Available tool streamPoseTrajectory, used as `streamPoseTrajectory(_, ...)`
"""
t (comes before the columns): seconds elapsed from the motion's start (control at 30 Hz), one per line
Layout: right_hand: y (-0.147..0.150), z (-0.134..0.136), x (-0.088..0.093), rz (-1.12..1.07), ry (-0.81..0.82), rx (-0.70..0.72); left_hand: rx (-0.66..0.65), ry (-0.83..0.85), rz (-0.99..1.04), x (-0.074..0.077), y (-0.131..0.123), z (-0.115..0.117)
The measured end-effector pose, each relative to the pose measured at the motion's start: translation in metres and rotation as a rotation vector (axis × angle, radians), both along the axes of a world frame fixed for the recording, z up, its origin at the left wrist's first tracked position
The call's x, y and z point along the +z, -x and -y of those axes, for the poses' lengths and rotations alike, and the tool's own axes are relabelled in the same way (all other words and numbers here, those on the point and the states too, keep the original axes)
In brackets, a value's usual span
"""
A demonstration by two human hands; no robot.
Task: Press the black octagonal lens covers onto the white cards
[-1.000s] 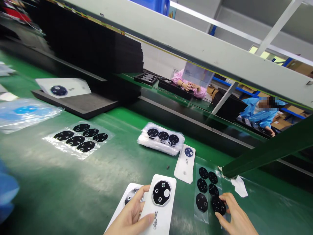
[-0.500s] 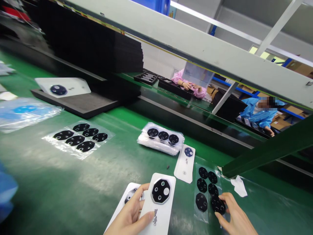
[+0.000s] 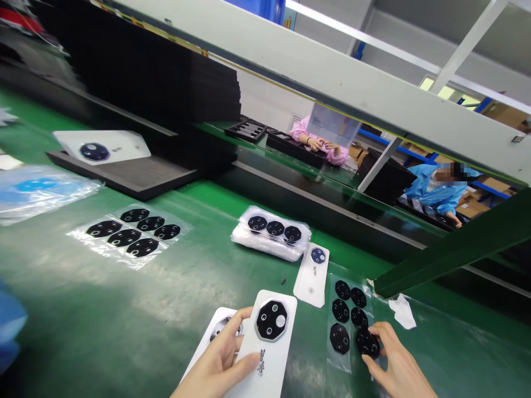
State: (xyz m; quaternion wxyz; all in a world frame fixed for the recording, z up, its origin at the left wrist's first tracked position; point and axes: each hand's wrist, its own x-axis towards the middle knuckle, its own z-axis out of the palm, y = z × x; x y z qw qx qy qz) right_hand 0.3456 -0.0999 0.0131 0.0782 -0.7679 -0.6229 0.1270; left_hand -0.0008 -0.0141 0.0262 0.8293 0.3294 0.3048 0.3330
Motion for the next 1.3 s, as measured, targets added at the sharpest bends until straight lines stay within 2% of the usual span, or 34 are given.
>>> streamPoseTrajectory(0.77, 0.002, -0.001, 0.001, 0.013, -0.048, 0.016, -0.03, 0.051, 0.037, 0.002, 0.0, -0.001)
streamPoseTrajectory(1.03, -0.001, 0.002, 0.0, 0.017, -0.045, 0.02, -0.041, 0.069, 0.004, 0.009, 0.002, -0.002)
streamPoseTrajectory(1.17, 0.009, -0.006, 0.02, 0.095, -0.085, 0.05, -0.029, 0.053, 0.018, 0.007, 0.0, 0.0)
streamPoseTrajectory(1.23, 0.027, -0.015, 0.039, 0.138, -0.156, 0.096, -0.028, 0.034, 0.023, 0.005, -0.002, 0.003)
streamPoseTrajectory(1.3, 0.055, -0.025, 0.058, 0.126, -0.235, 0.2, -0.041, 0.025, 0.031, 0.003, -0.006, 0.005)
